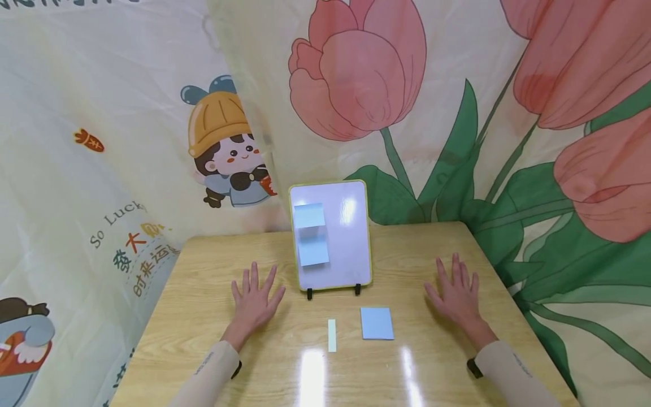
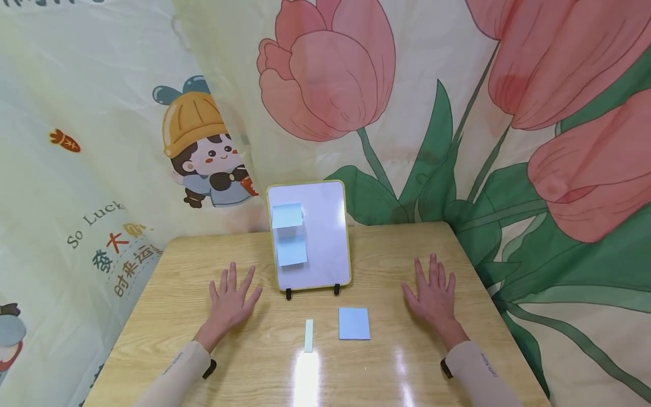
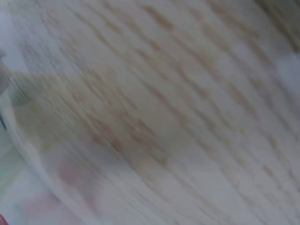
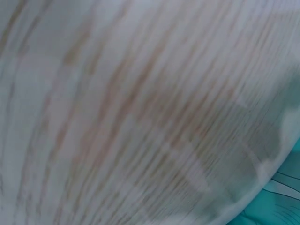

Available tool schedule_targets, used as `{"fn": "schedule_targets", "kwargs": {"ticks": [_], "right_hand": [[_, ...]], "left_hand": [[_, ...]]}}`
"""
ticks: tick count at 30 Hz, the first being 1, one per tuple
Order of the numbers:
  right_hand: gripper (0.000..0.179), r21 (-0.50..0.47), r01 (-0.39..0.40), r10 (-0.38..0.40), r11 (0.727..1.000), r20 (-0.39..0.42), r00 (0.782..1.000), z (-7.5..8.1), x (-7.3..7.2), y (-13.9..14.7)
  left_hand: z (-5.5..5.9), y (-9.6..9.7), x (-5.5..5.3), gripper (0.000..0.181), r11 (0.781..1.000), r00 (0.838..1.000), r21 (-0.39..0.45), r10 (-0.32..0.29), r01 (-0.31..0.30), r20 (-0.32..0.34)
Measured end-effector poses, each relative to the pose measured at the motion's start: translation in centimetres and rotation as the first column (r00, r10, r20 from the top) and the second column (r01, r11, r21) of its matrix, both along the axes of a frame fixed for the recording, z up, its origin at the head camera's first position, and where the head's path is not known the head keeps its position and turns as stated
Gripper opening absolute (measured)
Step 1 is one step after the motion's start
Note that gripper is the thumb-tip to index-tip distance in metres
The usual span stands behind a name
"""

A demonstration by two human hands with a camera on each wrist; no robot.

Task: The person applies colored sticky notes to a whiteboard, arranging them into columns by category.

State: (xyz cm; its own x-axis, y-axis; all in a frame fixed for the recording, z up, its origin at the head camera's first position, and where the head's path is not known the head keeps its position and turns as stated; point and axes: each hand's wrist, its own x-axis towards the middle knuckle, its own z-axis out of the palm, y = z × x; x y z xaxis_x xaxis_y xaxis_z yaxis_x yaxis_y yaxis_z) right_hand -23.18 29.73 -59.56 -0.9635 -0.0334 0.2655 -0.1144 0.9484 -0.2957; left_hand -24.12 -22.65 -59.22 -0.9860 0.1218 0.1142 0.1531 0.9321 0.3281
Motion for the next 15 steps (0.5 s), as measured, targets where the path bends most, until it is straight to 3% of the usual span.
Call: {"fn": "schedule_targets", "kwargs": {"ticks": [15], "right_hand": [[0.078, 0.001, -0.008, 0.008, 1.0, -0.008, 1.0, 0.0, -0.22, -0.62]], "left_hand": [[-0.04, -0.01, 0.15, 0.073, 1.0, 1.0, -0.011, 0.014, -0.014, 0.022]]}}
